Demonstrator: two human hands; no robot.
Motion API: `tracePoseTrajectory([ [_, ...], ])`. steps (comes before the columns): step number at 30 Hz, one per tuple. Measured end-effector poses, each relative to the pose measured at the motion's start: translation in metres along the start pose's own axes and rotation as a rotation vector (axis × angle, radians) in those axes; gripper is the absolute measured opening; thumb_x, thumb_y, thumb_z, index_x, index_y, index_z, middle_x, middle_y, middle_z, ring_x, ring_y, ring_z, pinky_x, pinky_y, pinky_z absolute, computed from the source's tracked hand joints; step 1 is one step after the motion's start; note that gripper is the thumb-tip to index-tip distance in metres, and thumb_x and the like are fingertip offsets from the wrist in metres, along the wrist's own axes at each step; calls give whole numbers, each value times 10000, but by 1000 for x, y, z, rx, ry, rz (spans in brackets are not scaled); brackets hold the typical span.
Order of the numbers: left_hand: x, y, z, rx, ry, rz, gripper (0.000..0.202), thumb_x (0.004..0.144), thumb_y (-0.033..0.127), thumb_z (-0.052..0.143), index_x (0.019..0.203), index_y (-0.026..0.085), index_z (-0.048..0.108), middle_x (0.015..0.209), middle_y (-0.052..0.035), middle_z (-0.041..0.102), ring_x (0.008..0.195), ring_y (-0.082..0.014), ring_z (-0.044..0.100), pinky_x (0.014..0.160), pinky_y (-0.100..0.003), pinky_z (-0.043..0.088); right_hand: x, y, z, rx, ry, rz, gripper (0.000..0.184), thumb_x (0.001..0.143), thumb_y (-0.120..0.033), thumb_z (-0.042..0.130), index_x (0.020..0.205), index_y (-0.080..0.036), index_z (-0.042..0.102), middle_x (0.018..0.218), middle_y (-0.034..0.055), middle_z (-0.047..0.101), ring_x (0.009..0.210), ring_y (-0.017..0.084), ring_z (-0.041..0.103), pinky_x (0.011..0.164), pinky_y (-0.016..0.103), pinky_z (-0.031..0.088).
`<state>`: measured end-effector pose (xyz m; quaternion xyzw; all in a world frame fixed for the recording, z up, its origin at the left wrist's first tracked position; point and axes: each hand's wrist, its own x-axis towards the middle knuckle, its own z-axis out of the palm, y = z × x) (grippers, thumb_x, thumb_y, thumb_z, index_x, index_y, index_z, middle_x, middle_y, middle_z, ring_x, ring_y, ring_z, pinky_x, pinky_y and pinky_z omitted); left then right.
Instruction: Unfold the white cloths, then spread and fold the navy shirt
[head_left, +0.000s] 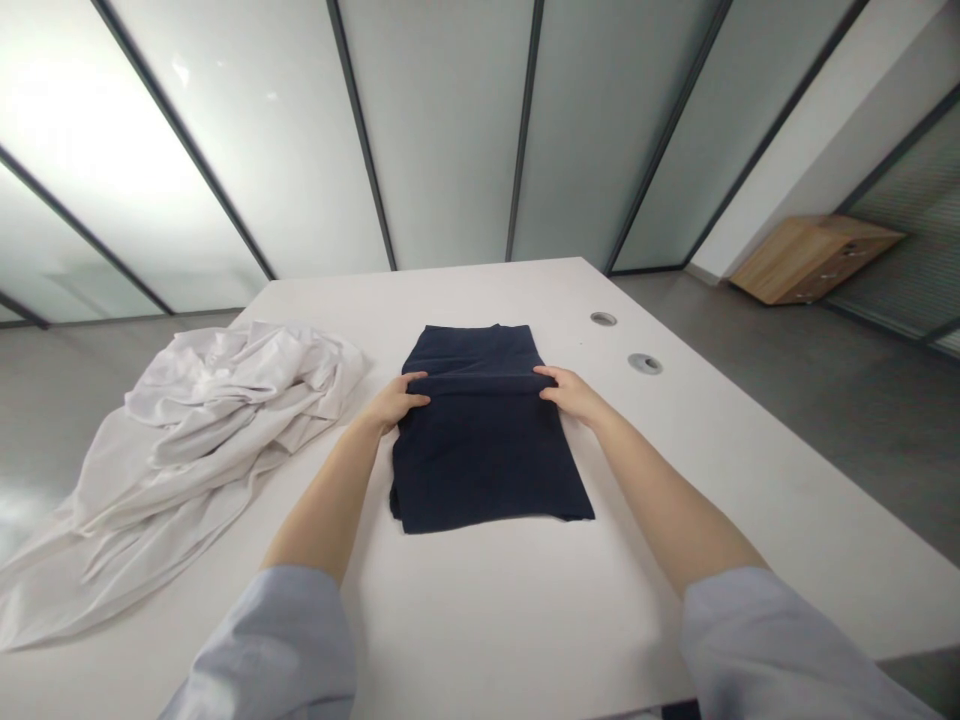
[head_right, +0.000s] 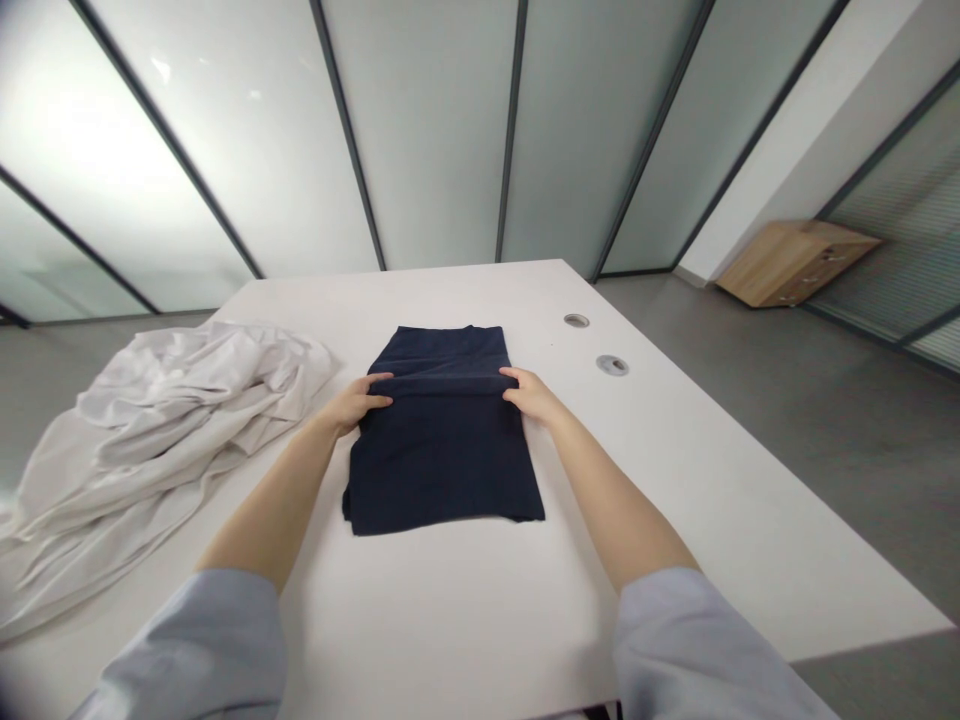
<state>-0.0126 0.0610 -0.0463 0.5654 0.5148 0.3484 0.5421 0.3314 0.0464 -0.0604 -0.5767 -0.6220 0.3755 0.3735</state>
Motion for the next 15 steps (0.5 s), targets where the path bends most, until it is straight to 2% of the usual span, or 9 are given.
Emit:
tracePoseTrajectory([
  [4, 6, 17, -5, 540, 118, 141, 533, 638, 200, 713, 1168, 173, 668, 1103, -88, 706, 1033, -275, 655, 941, -385, 499, 3, -15, -5, -326, 88, -93, 414, 679, -61, 569, 1043, -189, 719, 1131, 86, 711, 1061, 248, 645, 984, 389, 459],
  [8, 16, 55, -16, 969, 9, 253, 298, 728, 281, 676, 1007, 190, 723, 971, -78, 709, 956, -268, 659, 901, -376, 500, 17, -41, -20, -573, 73, -135, 208, 738, -109, 589, 863, -196, 731, 870, 52, 734, 850, 218, 670, 808, 315, 499],
  [10, 24, 80, -22, 1118, 13, 334, 266, 759, 324, 668, 979, 188, 727, 1059, -101, 679, 1043, -288, 622, 941, -406, 473, 33, -56, -30, -682, 105, -156, 141, 754, -133, 604, 816, -172, 724, 811, 64, 712, 822, 221, 655, 774, 308, 489],
  [12, 31, 107, -26, 1233, 135, 439, 274, 777, 358, 663, 979, 183, 724, 1280, -129, 582, 1244, -344, 486, 1024, -482, 400, 55, -73, -41, -751, 218, -208, 127, 766, -158, 613, 832, -156, 721, 872, 89, 696, 883, 243, 638, 802, 334, 484],
  [15, 38, 145, -27, 1277, 383, 593, 300, 786, 348, 648, 1033, 186, 699, 1509, -101, 365, 1434, -390, 178, 1115, -575, 221, 84, -101, -56, -765, 464, -373, 173, 805, -195, 575, 916, -168, 705, 1075, 125, 651, 1050, 291, 583, 908, 424, 464],
])
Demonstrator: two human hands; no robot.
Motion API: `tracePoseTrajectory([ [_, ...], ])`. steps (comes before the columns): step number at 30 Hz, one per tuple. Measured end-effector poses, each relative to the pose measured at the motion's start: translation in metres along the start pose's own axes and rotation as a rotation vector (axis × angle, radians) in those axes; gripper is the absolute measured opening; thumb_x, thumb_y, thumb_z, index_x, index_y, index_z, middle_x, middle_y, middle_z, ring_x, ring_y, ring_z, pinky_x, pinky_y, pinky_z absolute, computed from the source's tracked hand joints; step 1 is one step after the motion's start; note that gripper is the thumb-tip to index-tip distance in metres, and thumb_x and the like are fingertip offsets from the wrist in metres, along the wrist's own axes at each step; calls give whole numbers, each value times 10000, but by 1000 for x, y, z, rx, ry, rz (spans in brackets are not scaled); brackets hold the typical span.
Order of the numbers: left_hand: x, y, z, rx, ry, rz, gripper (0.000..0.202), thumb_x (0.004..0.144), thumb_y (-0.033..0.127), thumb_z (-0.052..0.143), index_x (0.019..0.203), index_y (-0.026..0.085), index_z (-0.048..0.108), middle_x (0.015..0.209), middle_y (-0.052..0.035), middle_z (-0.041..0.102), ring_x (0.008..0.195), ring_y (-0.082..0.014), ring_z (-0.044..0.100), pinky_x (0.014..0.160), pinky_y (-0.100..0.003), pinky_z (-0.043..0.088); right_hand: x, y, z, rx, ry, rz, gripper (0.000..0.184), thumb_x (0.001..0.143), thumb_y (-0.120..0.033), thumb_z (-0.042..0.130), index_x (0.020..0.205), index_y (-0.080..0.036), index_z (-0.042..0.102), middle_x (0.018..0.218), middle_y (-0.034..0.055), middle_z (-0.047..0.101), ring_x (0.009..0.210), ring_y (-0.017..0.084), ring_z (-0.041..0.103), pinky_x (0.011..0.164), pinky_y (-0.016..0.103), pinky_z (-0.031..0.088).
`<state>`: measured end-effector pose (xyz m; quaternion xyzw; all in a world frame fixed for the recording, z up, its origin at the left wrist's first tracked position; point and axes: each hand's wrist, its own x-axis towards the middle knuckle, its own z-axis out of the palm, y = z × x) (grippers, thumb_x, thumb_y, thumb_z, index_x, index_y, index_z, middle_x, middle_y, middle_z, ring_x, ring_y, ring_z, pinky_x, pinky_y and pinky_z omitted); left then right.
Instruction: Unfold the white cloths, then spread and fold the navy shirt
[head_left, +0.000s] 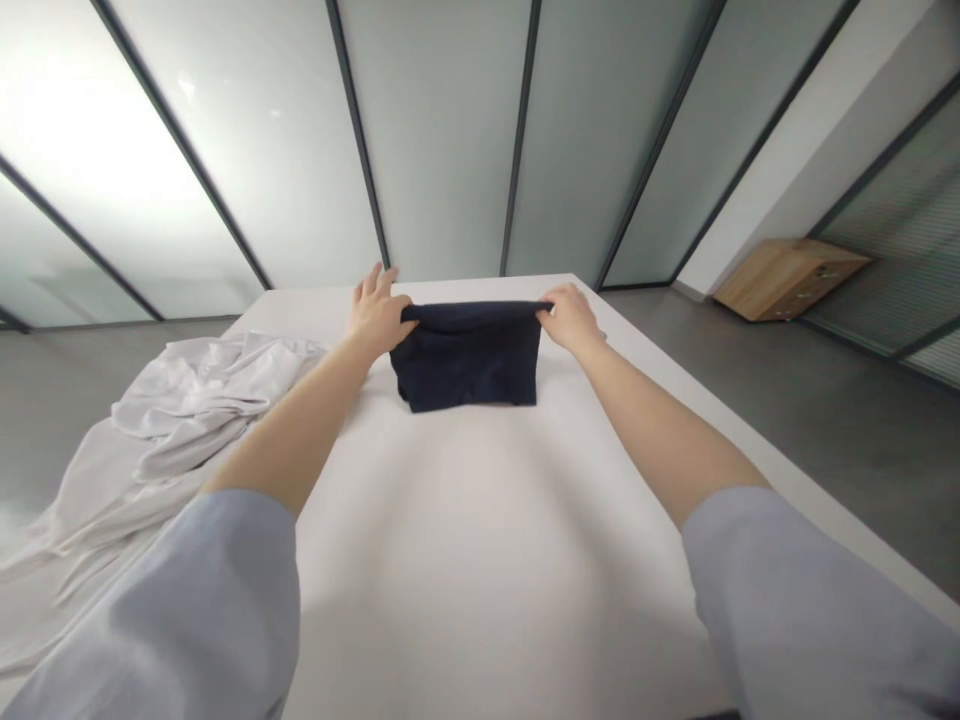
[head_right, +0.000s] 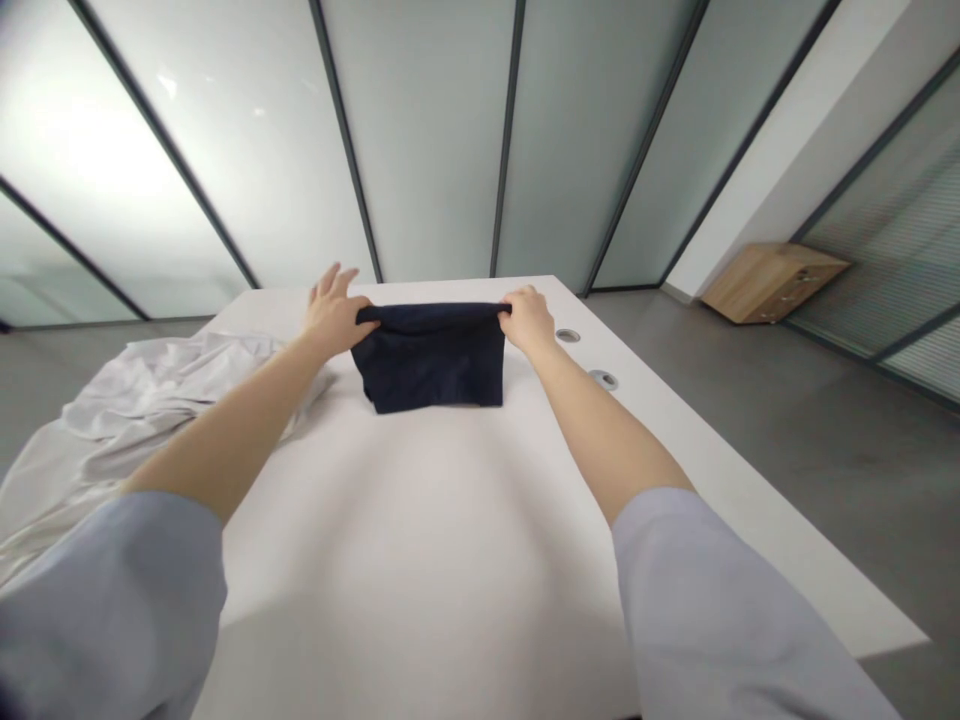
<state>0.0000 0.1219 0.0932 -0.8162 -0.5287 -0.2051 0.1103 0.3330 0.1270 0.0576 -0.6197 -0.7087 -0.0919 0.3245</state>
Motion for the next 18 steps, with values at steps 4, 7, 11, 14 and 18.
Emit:
tracePoseTrajectory([
  [4, 5, 11, -20, -6, 170, -1, 339, 796, 265, 609, 1133, 237, 634, 1441, -76, 464, 1417, -316, 260, 1167, -490, 132, 10, -6, -17, 42, 210, -116, 271, 837, -180, 497, 1059, -202, 652, 1321, 126, 563, 1256, 310, 460, 1034, 489, 388],
  [7, -33, 19, -3, 17, 73, -23, 331, 816, 202, 553, 1144, 227, 586, 1163, -112, 649, 1173, -268, 539, 1132, -435, 227, -34, -7, -14, 83, 123, -182, 307, 800, -146, 507, 1067, -224, 636, 1398, 101, 527, 1332, 303, 404, 1071, 509, 354],
  [11, -109, 25, 49, -30, -269, -82, 314, 753, 178, 599, 1066, 180, 589, 993, -145, 688, 1022, -325, 627, 988, -451, 387, -120, -2, 14, 146, -295, -231, 264, 703, -104, 578, 921, -226, 663, 1292, 98, 627, 1258, 300, 509, 1029, 481, 405],
  [14, -146, 25, 74, -132, -315, -202, 385, 748, 170, 582, 1132, 209, 573, 1078, -134, 680, 1027, -314, 633, 920, -415, 445, -156, 2, 28, 172, -467, -118, 266, 726, -129, 570, 950, -230, 673, 1218, 82, 677, 1034, 256, 647, 920, 385, 475],
  [18, -147, 19, 76, -232, -321, -206, 558, 696, 169, 602, 1252, 203, 571, 1185, -144, 648, 1092, -336, 605, 941, -418, 451, -154, 3, 30, 128, -516, -73, 305, 722, -156, 617, 1003, -252, 689, 1098, 62, 718, 939, 248, 658, 860, 335, 477],
])
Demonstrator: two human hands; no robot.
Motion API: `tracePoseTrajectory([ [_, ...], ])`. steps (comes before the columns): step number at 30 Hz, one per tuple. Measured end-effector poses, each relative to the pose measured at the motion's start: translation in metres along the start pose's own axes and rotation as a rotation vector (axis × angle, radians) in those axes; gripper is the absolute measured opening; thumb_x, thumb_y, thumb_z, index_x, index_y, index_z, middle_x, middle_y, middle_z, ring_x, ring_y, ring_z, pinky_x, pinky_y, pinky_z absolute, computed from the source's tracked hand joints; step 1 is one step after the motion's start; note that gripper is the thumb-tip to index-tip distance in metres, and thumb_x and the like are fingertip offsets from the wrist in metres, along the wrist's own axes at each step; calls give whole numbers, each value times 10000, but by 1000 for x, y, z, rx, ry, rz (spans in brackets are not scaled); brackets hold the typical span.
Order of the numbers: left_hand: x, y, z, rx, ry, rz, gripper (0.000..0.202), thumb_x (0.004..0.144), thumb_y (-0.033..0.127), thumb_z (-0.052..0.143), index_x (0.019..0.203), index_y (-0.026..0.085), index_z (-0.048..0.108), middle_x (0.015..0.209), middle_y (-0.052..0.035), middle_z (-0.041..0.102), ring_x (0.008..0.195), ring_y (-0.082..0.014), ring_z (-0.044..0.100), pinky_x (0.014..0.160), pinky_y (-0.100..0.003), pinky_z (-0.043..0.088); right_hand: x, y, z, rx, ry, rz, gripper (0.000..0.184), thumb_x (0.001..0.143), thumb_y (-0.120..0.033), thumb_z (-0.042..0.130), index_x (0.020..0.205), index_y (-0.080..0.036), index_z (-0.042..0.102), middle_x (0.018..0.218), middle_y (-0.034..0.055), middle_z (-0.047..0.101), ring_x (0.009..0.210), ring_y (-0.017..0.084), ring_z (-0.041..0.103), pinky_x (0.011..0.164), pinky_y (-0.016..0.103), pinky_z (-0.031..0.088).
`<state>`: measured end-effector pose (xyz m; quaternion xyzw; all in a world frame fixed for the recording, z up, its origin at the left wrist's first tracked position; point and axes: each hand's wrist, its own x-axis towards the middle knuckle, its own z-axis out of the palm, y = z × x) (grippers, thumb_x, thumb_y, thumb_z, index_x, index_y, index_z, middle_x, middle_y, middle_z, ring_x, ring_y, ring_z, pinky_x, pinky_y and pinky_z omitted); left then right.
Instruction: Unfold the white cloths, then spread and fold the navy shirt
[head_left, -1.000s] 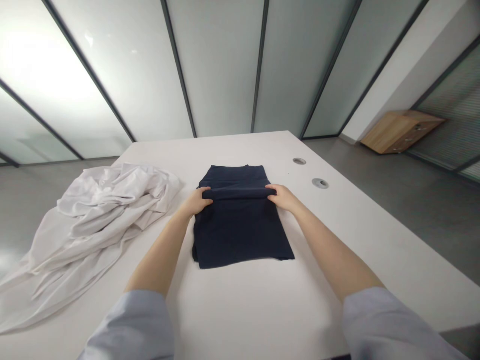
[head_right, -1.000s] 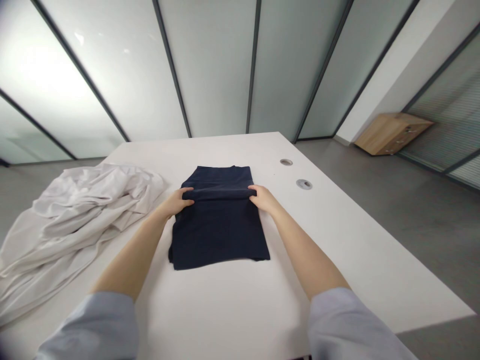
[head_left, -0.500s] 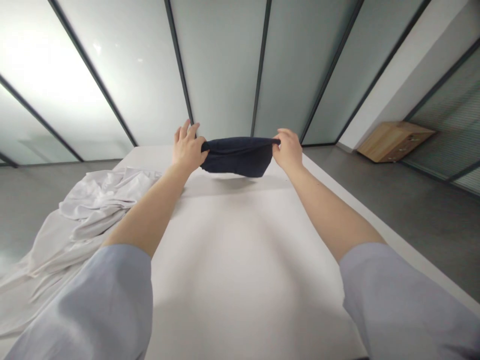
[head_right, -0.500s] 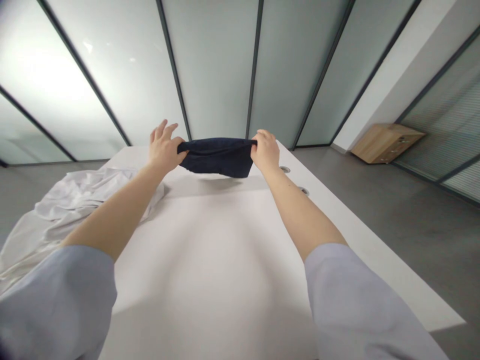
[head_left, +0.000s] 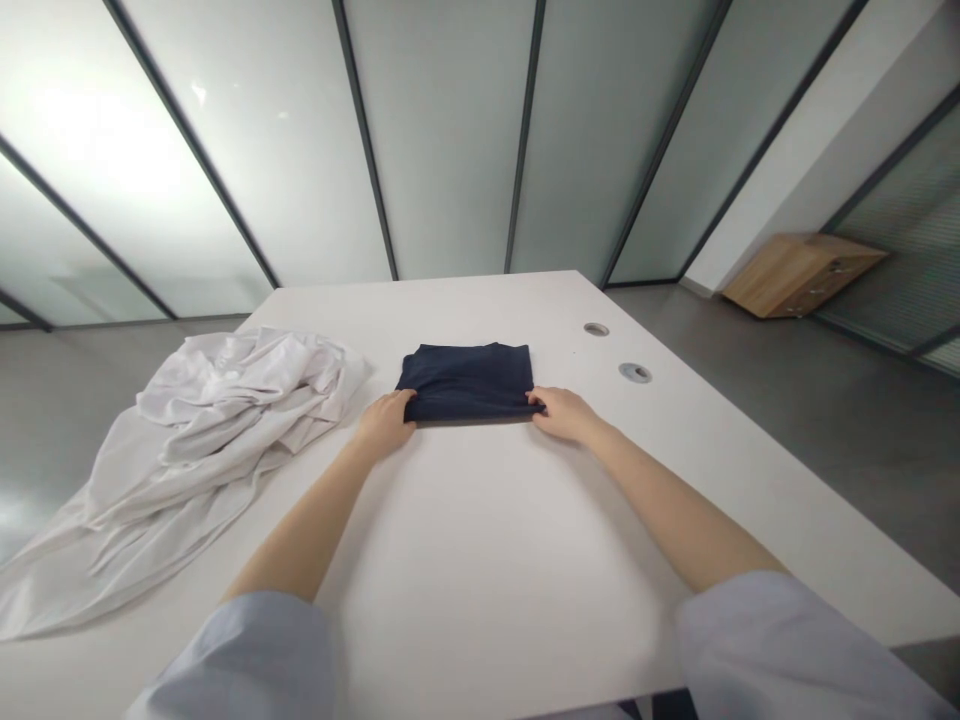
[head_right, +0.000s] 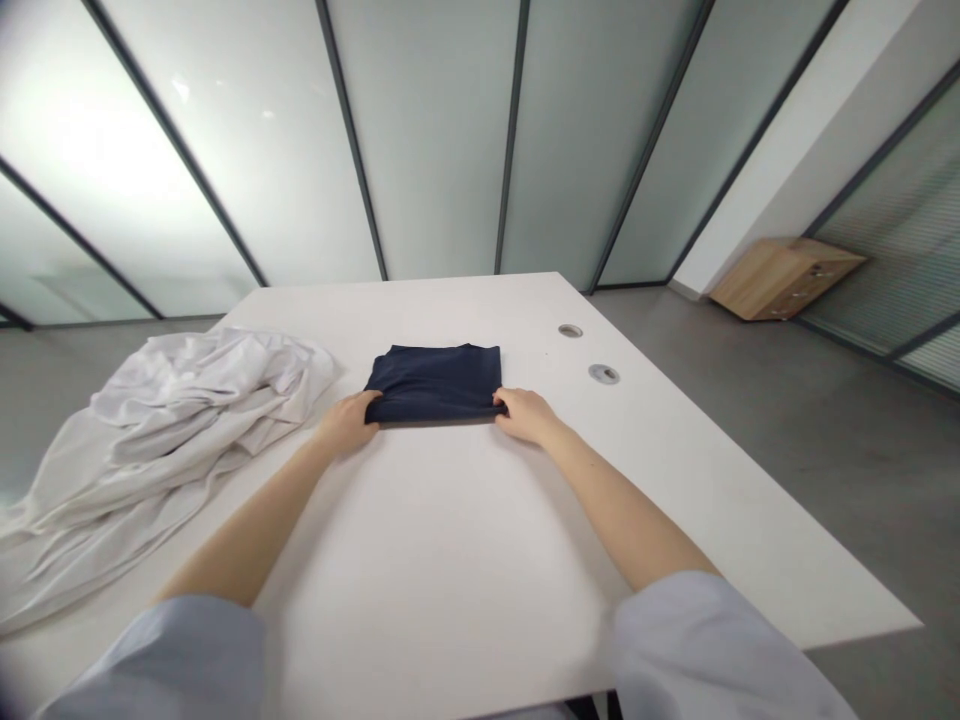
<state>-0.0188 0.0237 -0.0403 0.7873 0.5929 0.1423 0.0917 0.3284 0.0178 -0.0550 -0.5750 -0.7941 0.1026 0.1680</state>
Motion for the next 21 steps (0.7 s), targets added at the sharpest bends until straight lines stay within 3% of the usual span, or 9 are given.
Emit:
tracePoseTrajectory([
  [4, 10, -6, -2, -24, 20, 51, 534, 661, 197, 604, 1192, 180, 658, 1156, -144, 648, 1116, -356, 581, 985, -441, 441, 11, 3, 2, -22, 72, -103, 419, 704, -162, 623, 1114, -213, 692, 1120, 97, 685, 1030, 267, 611, 947, 378, 455],
  [9, 13, -24, 8, -253, 119, 88, 410, 614, 194, 601, 1003, 174, 728, 1166, -116, 665, 1119, -307, 593, 1044, -407, 420, 11, 16, 15, 111, 136, -161, 414, 697, -178, 626, 1101, -190, 718, 1162, 121, 660, 1076, 285, 602, 991, 447, 452],
  [14, 14, -32, 10, -558, 110, -21, 400, 693, 269, 588, 1059, 160, 707, 1106, -87, 715, 1074, -288, 635, 1021, -412, 440, 10, 20, 16, 276, 131, -126, 384, 729, -188, 626, 1093, -254, 730, 1321, 66, 613, 1314, 292, 470, 1116, 483, 341],
  [17, 13, -32, 7, -727, 111, -75, 411, 734, 382, 613, 1050, 135, 703, 1051, -94, 731, 1050, -303, 644, 993, -433, 457, 9, 17, 13, 404, 110, -8, 300, 832, -261, 553, 1067, -232, 737, 1169, 63, 702, 1205, 279, 575, 1060, 464, 410],
  [21, 9, -29, 4, -738, 64, 56, 497, 677, 376, 697, 1130, 170, 692, 1235, -95, 670, 1204, -300, 572, 1102, -442, 355, 6, 15, 9, 485, 84, 78, 300, 884, -349, 514, 1048, -228, 734, 991, 31, 749, 1003, 265, 668, 950, 441, 493],
])
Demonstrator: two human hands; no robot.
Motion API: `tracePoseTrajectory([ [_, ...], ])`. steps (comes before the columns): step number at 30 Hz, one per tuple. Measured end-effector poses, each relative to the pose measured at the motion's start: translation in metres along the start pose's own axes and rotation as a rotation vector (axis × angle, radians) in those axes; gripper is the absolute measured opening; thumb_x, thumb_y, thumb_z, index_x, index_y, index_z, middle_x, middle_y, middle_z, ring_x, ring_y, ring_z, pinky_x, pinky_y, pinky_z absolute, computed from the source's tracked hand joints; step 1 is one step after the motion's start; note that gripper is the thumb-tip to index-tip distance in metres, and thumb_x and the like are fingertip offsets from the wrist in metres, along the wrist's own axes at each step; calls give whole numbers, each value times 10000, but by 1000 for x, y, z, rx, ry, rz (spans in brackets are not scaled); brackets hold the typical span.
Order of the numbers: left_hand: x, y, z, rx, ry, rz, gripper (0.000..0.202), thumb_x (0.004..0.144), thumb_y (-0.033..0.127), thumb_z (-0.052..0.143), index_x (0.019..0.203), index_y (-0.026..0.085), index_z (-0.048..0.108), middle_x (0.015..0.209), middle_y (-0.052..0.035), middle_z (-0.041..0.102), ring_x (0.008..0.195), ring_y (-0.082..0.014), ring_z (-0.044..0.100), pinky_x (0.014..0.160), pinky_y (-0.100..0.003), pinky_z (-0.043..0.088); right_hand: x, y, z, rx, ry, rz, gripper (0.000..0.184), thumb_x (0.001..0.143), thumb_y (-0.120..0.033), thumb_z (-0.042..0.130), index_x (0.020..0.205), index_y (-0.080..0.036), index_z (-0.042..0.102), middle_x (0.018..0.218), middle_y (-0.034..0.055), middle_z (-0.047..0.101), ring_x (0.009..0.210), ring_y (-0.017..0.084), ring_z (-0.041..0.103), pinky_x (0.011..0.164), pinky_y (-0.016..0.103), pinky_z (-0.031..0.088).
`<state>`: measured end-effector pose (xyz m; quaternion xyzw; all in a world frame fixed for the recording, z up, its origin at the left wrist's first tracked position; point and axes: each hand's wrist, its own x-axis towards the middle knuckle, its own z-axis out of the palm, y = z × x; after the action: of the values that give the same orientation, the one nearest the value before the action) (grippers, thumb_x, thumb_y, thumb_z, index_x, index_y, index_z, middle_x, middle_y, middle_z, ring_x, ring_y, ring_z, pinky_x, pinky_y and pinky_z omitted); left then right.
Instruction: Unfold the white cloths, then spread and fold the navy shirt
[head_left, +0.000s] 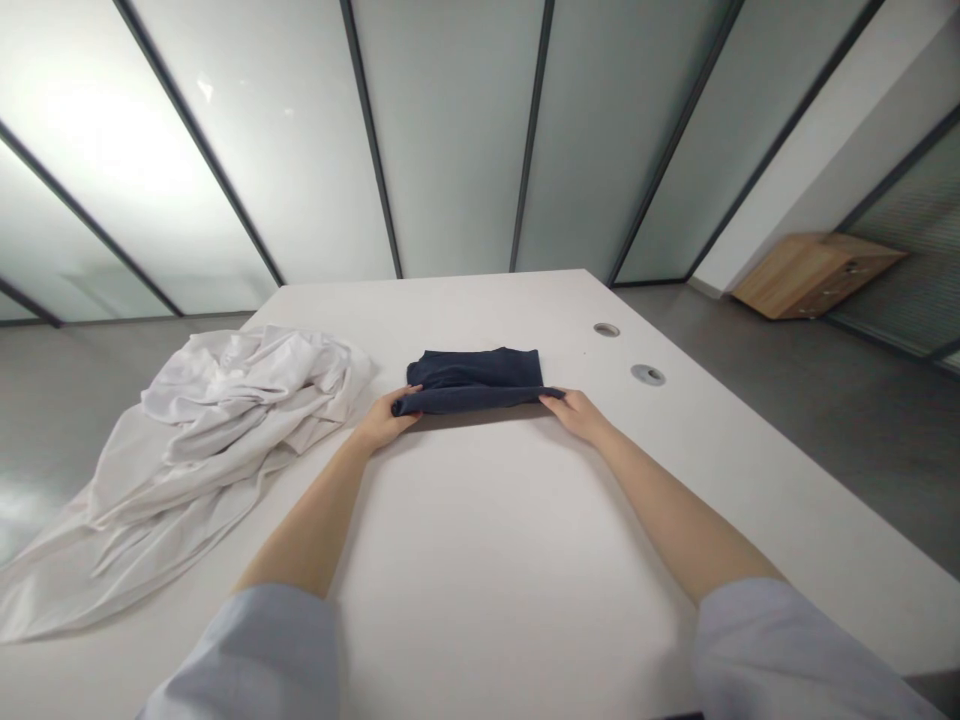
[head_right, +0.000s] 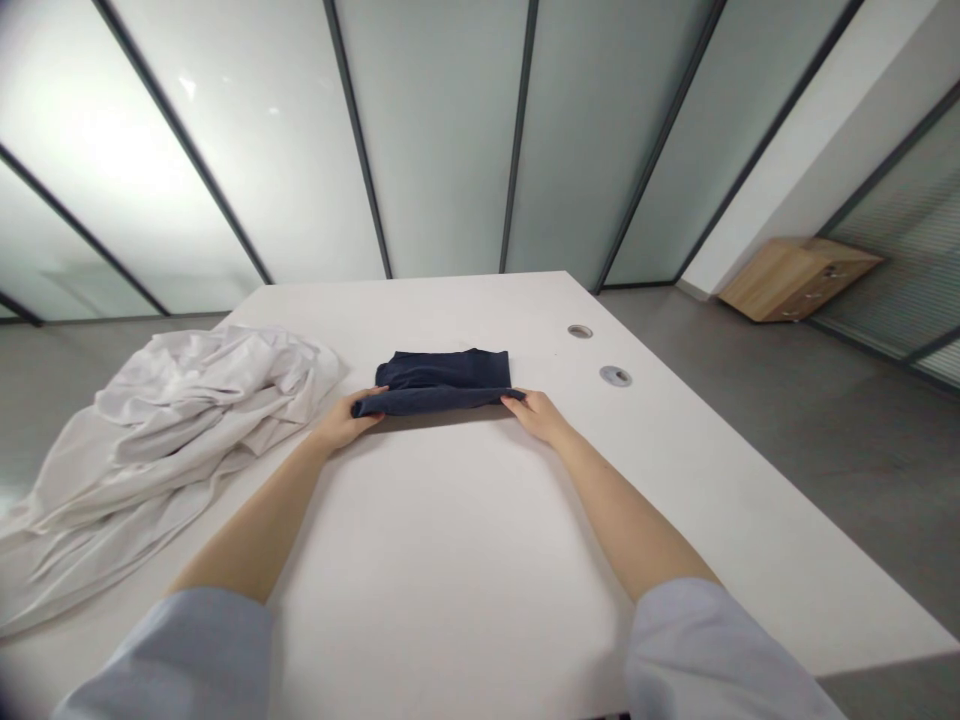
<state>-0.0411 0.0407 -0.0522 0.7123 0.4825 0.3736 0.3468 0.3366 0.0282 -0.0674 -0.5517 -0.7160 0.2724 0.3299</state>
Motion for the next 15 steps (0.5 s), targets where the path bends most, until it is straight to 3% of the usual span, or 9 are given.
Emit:
tracePoseTrajectory([
  [4, 0, 1, 3, 136, -92, 65, 443, 646, 310, 699, 1082, 235, 719, 1265, -58, 656, 1287, -277, 510, 1152, -437, 297, 1, 6, -1, -70, -6, -199, 331, 738, -245, 667, 1062, -249, 734, 1158, 50, 706, 1122, 264, 622, 1039, 429, 430],
  [7, 2, 0, 5, 175, -69, 53, 412, 663, 265, 656, 1068, 233, 725, 1264, -60, 657, 1293, -277, 505, 1146, -432, 314, 3, 9, 1, -105, -10, -271, 332, 709, -192, 655, 1021, -252, 750, 1278, 59, 647, 1234, 270, 554, 1096, 440, 371],
  [11, 3, 1, 7, 131, 54, 21, 441, 656, 231, 664, 1093, 217, 713, 1233, -65, 670, 1298, -282, 494, 1127, -402, 342, 2, 7, 3, -17, 35, -155, 275, 797, -246, 564, 1005, -247, 744, 1218, 50, 681, 1219, 250, 565, 1077, 428, 385],
  [15, 4, 2, 9, 21, 117, -134, 278, 691, 364, 685, 874, 157, 715, 903, -67, 727, 1052, -330, 626, 944, -423, 488, 1, 2, 4, 36, 69, -10, 272, 841, -376, 519, 915, -210, 721, 940, 39, 740, 956, 267, 662, 927, 417, 480],
])
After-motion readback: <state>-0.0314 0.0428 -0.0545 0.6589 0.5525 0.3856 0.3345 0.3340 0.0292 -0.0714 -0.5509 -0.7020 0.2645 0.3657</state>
